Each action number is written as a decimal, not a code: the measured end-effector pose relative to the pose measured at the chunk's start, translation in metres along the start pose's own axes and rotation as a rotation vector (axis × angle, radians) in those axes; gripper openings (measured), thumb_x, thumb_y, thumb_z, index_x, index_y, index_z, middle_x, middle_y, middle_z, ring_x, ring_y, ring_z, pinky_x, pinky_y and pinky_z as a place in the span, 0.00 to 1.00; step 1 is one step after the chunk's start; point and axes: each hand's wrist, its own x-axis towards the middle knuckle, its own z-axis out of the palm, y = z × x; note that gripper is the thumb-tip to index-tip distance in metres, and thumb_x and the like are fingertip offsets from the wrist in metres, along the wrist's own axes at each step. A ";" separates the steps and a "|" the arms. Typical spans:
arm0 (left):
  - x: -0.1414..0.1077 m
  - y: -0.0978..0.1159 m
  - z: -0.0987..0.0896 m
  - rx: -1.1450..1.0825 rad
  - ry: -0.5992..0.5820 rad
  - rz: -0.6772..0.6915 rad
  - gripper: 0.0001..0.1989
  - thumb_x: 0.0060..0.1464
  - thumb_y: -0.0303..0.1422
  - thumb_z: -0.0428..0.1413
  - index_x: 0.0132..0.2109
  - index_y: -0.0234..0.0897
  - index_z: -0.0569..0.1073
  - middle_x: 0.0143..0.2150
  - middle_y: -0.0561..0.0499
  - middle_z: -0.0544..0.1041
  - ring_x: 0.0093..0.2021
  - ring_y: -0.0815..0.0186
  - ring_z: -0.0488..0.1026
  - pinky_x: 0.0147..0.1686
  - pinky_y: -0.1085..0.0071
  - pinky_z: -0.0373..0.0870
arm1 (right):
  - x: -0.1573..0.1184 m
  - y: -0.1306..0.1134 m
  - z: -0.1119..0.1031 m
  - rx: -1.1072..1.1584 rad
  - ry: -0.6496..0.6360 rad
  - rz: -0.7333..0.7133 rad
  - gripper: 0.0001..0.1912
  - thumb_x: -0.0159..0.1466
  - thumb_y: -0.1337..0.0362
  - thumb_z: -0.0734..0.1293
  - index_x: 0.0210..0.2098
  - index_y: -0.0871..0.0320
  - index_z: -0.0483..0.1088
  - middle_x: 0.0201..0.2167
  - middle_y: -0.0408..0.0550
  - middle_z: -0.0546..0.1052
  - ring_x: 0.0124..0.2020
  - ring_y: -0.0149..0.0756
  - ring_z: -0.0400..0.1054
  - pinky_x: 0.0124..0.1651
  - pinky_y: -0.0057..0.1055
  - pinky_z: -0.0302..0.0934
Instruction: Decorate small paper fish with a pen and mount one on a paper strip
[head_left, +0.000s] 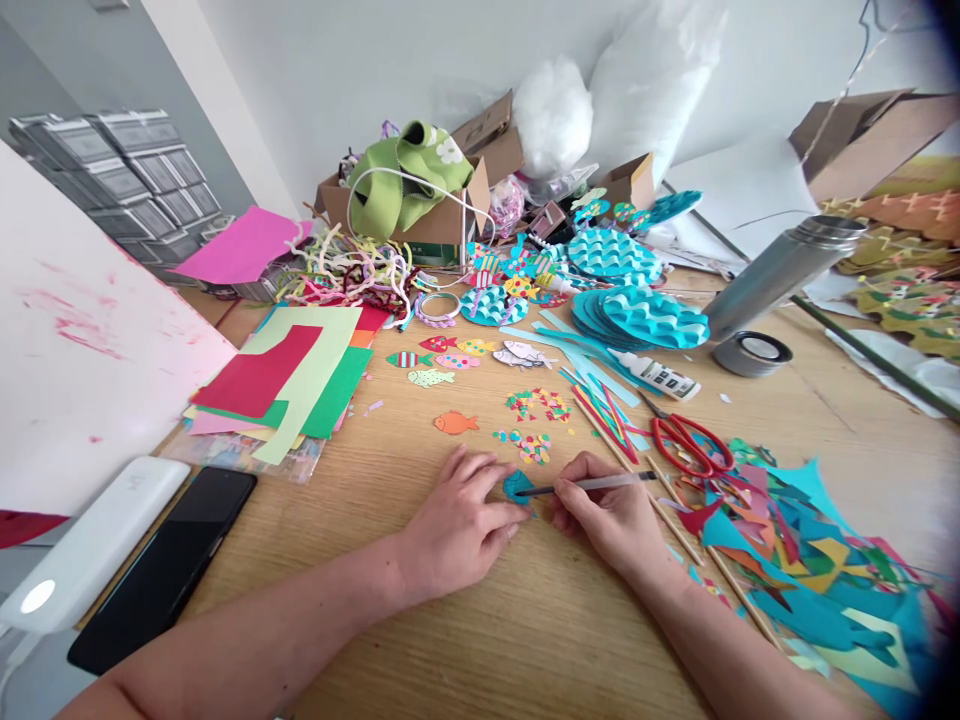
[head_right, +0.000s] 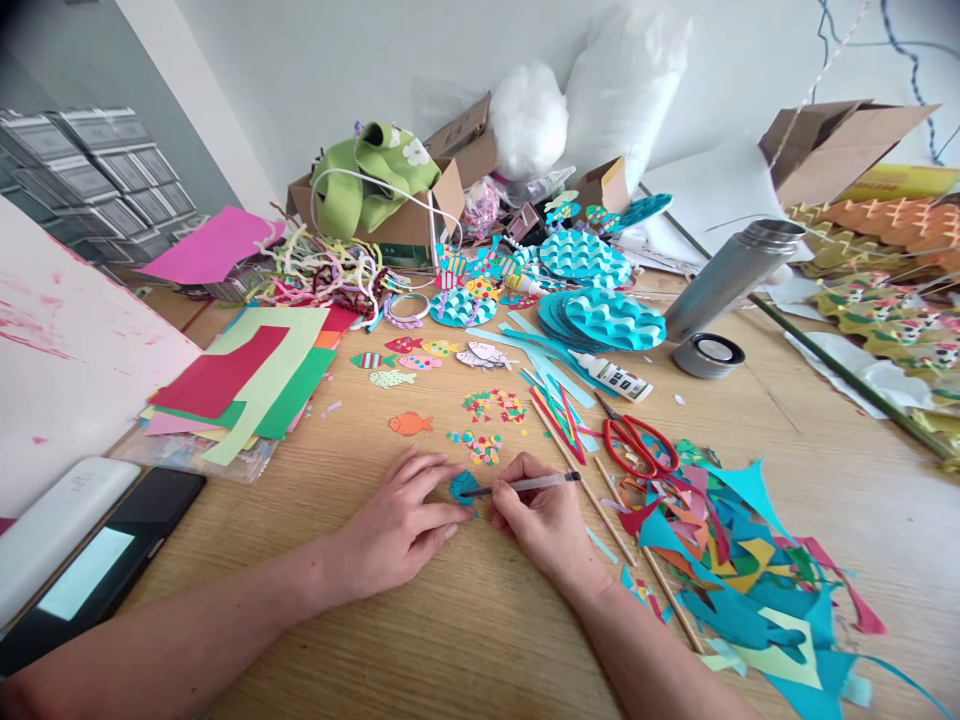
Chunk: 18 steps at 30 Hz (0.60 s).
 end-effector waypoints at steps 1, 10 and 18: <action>0.000 0.000 0.000 -0.001 -0.002 0.000 0.12 0.61 0.32 0.53 0.47 0.46 0.79 0.58 0.46 0.70 0.60 0.55 0.61 0.63 0.46 0.53 | 0.000 0.000 0.000 0.005 0.004 -0.001 0.14 0.54 0.54 0.70 0.22 0.55 0.65 0.14 0.42 0.73 0.14 0.31 0.65 0.17 0.25 0.58; 0.000 0.000 0.000 0.005 0.002 0.002 0.12 0.61 0.32 0.54 0.48 0.47 0.79 0.58 0.46 0.70 0.60 0.55 0.61 0.63 0.46 0.53 | 0.000 0.000 0.000 -0.005 0.002 -0.007 0.16 0.55 0.52 0.70 0.22 0.55 0.65 0.14 0.43 0.73 0.14 0.31 0.65 0.17 0.25 0.58; 0.000 -0.001 -0.001 0.009 0.000 0.003 0.12 0.61 0.32 0.53 0.47 0.46 0.79 0.58 0.47 0.70 0.60 0.55 0.61 0.63 0.47 0.54 | 0.001 0.005 0.000 0.018 0.019 -0.017 0.18 0.57 0.48 0.70 0.24 0.56 0.67 0.15 0.44 0.74 0.15 0.31 0.66 0.18 0.25 0.61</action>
